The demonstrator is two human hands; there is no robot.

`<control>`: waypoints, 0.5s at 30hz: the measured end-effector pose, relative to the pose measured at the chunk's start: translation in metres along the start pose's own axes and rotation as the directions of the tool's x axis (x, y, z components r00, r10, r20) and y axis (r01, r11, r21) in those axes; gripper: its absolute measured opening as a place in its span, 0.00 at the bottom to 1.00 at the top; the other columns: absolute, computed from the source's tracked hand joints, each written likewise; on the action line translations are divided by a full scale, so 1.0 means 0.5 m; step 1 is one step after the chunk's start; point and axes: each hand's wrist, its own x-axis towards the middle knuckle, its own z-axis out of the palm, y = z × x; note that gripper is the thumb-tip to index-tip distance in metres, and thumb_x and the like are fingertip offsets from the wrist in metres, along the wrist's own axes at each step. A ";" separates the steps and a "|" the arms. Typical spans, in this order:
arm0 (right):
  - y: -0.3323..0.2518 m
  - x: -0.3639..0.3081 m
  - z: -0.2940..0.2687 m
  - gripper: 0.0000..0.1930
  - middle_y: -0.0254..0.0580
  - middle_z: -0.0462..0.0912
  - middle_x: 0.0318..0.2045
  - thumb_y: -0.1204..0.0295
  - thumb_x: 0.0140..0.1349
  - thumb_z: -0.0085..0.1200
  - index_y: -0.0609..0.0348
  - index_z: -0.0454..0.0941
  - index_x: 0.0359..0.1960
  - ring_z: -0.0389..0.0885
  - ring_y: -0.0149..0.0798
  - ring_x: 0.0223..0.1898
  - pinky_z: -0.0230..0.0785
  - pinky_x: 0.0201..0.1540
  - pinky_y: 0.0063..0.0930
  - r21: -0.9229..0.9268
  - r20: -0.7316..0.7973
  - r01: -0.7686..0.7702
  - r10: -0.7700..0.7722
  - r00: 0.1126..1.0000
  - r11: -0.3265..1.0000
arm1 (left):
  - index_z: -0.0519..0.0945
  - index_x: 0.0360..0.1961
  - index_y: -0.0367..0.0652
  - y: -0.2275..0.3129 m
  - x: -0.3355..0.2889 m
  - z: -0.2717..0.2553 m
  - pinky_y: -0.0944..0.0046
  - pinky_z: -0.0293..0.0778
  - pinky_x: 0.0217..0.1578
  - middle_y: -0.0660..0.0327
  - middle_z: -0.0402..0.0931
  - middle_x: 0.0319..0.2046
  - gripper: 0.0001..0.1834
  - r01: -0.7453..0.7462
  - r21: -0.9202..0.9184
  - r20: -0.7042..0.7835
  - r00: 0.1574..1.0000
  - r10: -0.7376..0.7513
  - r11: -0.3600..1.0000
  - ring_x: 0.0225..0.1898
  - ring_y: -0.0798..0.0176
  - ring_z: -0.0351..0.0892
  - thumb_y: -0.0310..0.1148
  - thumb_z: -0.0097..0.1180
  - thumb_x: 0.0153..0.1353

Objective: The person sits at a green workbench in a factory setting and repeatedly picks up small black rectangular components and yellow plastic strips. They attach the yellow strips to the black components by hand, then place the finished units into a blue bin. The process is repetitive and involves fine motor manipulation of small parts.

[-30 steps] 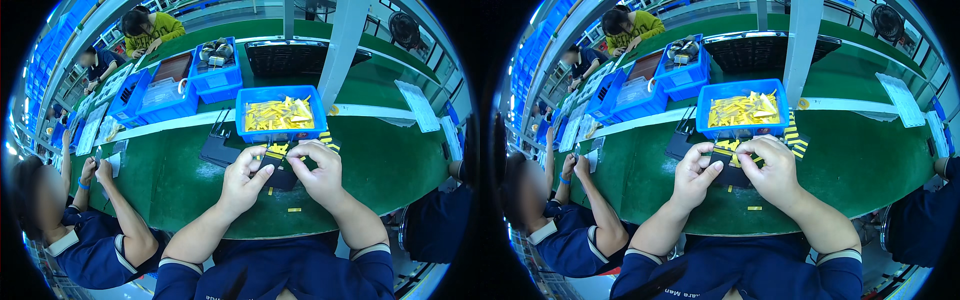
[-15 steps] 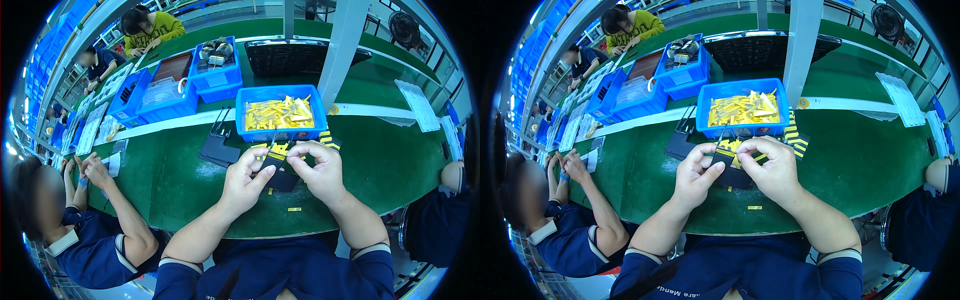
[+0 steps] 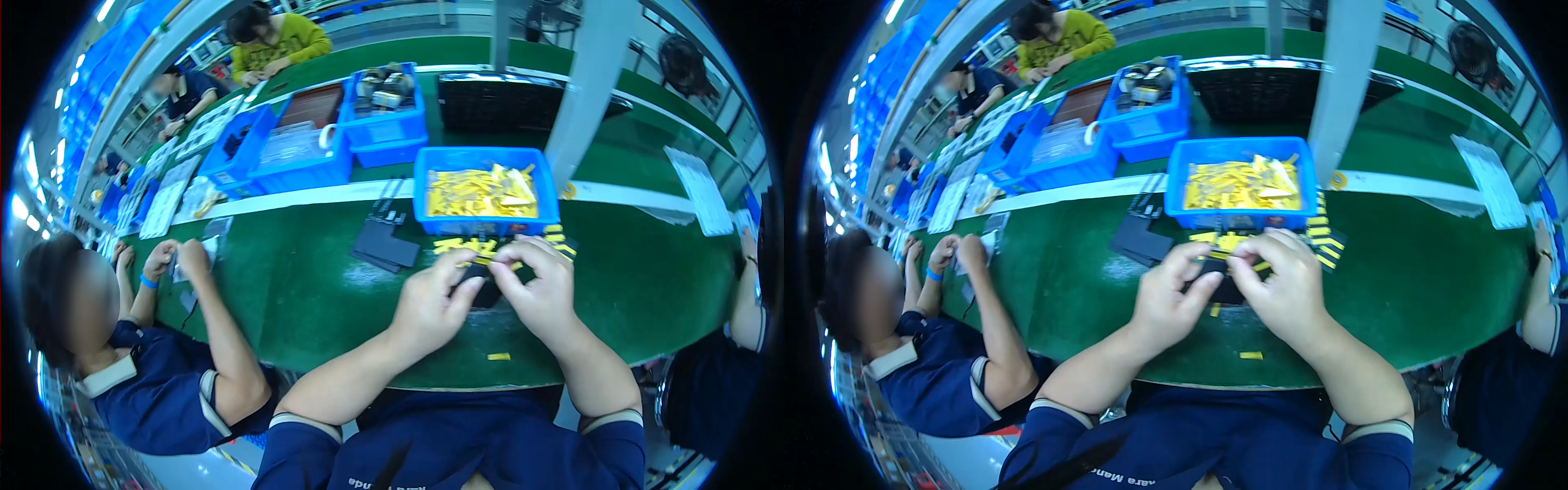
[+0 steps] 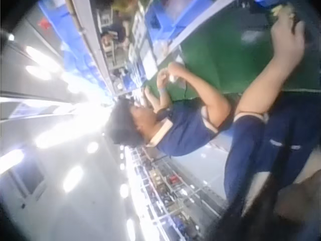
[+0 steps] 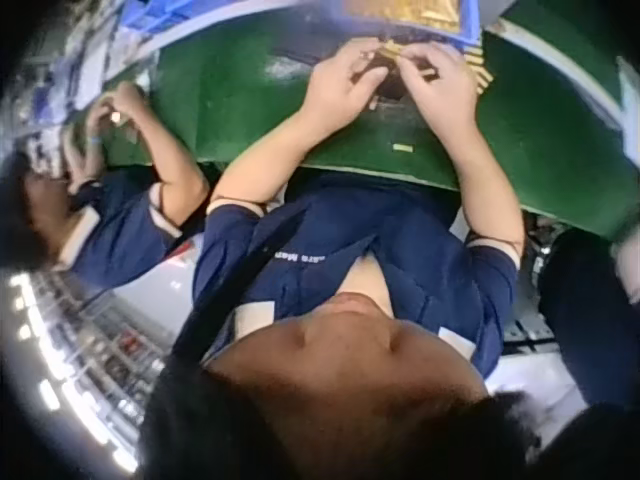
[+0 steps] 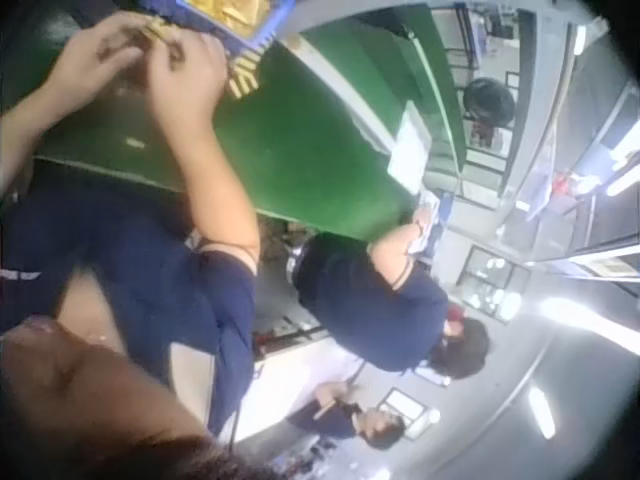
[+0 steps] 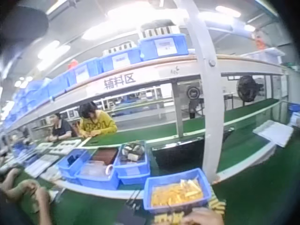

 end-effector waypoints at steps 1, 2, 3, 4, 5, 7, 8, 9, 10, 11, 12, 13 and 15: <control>0.006 0.000 0.007 0.05 0.43 0.77 0.21 0.79 0.46 0.60 0.61 0.75 0.23 0.78 0.44 0.27 0.71 0.43 0.37 -0.067 -0.040 0.110 -0.112 0.993 0.992 | 0.71 0.47 0.36 0.005 0.001 -0.003 0.68 0.72 0.27 0.56 0.77 0.24 0.18 -0.013 0.078 0.002 1.000 0.013 0.997 0.26 0.68 0.77 0.26 0.59 0.56; 0.004 0.000 0.008 0.05 0.43 0.77 0.22 0.80 0.46 0.59 0.61 0.75 0.24 0.78 0.44 0.28 0.71 0.44 0.39 -0.085 -0.054 0.113 -0.118 0.992 0.990 | 0.71 0.47 0.36 0.007 0.000 -0.004 0.66 0.72 0.26 0.55 0.76 0.24 0.19 -0.050 0.094 -0.007 0.999 0.051 0.994 0.24 0.65 0.77 0.26 0.60 0.55; -0.001 0.000 0.009 0.05 0.43 0.77 0.22 0.81 0.46 0.59 0.61 0.75 0.24 0.78 0.44 0.28 0.70 0.45 0.40 -0.102 -0.066 0.116 -0.123 0.990 0.988 | 0.71 0.48 0.37 0.005 0.000 -0.002 0.65 0.72 0.26 0.54 0.75 0.23 0.20 -0.086 0.110 -0.016 0.996 0.088 0.990 0.23 0.62 0.77 0.27 0.60 0.54; -0.005 0.000 0.011 0.05 0.42 0.77 0.22 0.81 0.45 0.59 0.61 0.75 0.24 0.78 0.44 0.28 0.70 0.46 0.40 -0.110 -0.078 0.116 -0.125 0.989 0.987 | 0.71 0.48 0.37 0.005 0.001 0.001 0.63 0.73 0.26 0.53 0.75 0.24 0.20 -0.120 0.106 -0.043 0.991 0.125 0.987 0.23 0.58 0.77 0.27 0.60 0.54; -0.010 0.000 0.013 0.05 0.42 0.77 0.22 0.82 0.45 0.59 0.61 0.75 0.24 0.78 0.44 0.28 0.70 0.47 0.41 -0.118 -0.090 0.117 -0.128 0.988 0.986 | 0.71 0.48 0.37 0.007 -0.001 0.001 0.61 0.74 0.28 0.51 0.77 0.27 0.20 -0.109 0.095 -0.060 0.992 0.115 0.989 0.26 0.54 0.79 0.26 0.60 0.54; -0.009 0.000 0.010 0.05 0.42 0.77 0.22 0.83 0.46 0.58 0.62 0.75 0.24 0.78 0.43 0.28 0.70 0.48 0.41 -0.120 -0.063 0.100 -0.108 0.992 0.988 | 0.70 0.47 0.35 0.003 0.000 0.006 0.58 0.75 0.31 0.48 0.78 0.31 0.19 -0.144 0.095 -0.066 0.986 0.150 0.985 0.31 0.50 0.80 0.26 0.59 0.54; -0.011 -0.001 0.012 0.06 0.42 0.76 0.22 0.83 0.45 0.58 0.62 0.74 0.24 0.78 0.43 0.28 0.69 0.48 0.41 -0.126 -0.067 0.098 -0.107 0.992 0.987 | 0.70 0.47 0.35 0.003 -0.001 0.006 0.57 0.75 0.33 0.48 0.77 0.33 0.19 -0.174 0.129 -0.074 0.980 0.184 0.976 0.32 0.49 0.80 0.26 0.58 0.54; -0.009 -0.004 0.012 0.06 0.42 0.76 0.22 0.84 0.45 0.57 0.62 0.74 0.23 0.77 0.43 0.27 0.69 0.48 0.42 -0.118 -0.071 0.109 -0.118 0.990 0.987 | 0.70 0.47 0.34 0.003 -0.004 0.010 0.56 0.76 0.35 0.47 0.77 0.35 0.19 -0.202 0.158 -0.079 0.973 0.216 0.967 0.34 0.47 0.80 0.26 0.58 0.54; -0.012 -0.002 0.013 0.06 0.42 0.75 0.21 0.84 0.45 0.57 0.62 0.74 0.23 0.77 0.43 0.27 0.69 0.48 0.42 -0.125 -0.071 0.129 -0.139 0.988 0.984 | 0.69 0.47 0.34 0.003 -0.004 0.009 0.55 0.76 0.35 0.47 0.77 0.37 0.19 -0.213 0.152 -0.063 0.972 0.225 0.965 0.34 0.46 0.79 0.26 0.58 0.54; -0.015 0.001 0.016 0.06 0.42 0.75 0.21 0.84 0.45 0.57 0.62 0.74 0.23 0.76 0.43 0.26 0.69 0.48 0.43 -0.132 -0.072 0.149 -0.159 0.985 0.980 | 0.68 0.48 0.35 0.005 -0.006 0.003 0.55 0.75 0.34 0.47 0.77 0.37 0.20 -0.205 0.163 -0.043 0.976 0.215 0.965 0.34 0.46 0.79 0.26 0.57 0.54; -0.012 0.001 0.019 0.06 0.42 0.73 0.20 0.85 0.43 0.56 0.62 0.72 0.22 0.74 0.43 0.25 0.69 0.46 0.42 -0.146 -0.083 0.191 -0.204 0.975 0.971 | 0.68 0.48 0.35 0.002 -0.008 0.007 0.55 0.75 0.34 0.47 0.77 0.36 0.20 -0.214 0.181 -0.042 0.974 0.224 0.960 0.34 0.46 0.79 0.25 0.57 0.54; -0.010 0.002 0.019 0.07 0.42 0.73 0.20 0.85 0.43 0.55 0.62 0.72 0.22 0.74 0.43 0.25 0.69 0.46 0.42 -0.138 -0.067 0.190 -0.201 0.977 0.972 | 0.68 0.48 0.35 0.000 -0.011 0.010 0.56 0.75 0.33 0.48 0.77 0.35 0.21 -0.222 0.199 -0.040 0.971 0.234 0.955 0.33 0.47 0.79 0.25 0.57 0.53; -0.007 0.003 0.015 0.07 0.42 0.72 0.19 0.85 0.41 0.55 0.62 0.71 0.21 0.74 0.43 0.25 0.69 0.45 0.41 -0.124 -0.037 0.186 -0.192 0.981 0.975 | 0.68 0.48 0.35 0.001 -0.011 0.010 0.56 0.75 0.31 0.49 0.77 0.32 0.20 -0.203 0.219 -0.015 0.977 0.212 0.954 0.31 0.49 0.78 0.25 0.56 0.54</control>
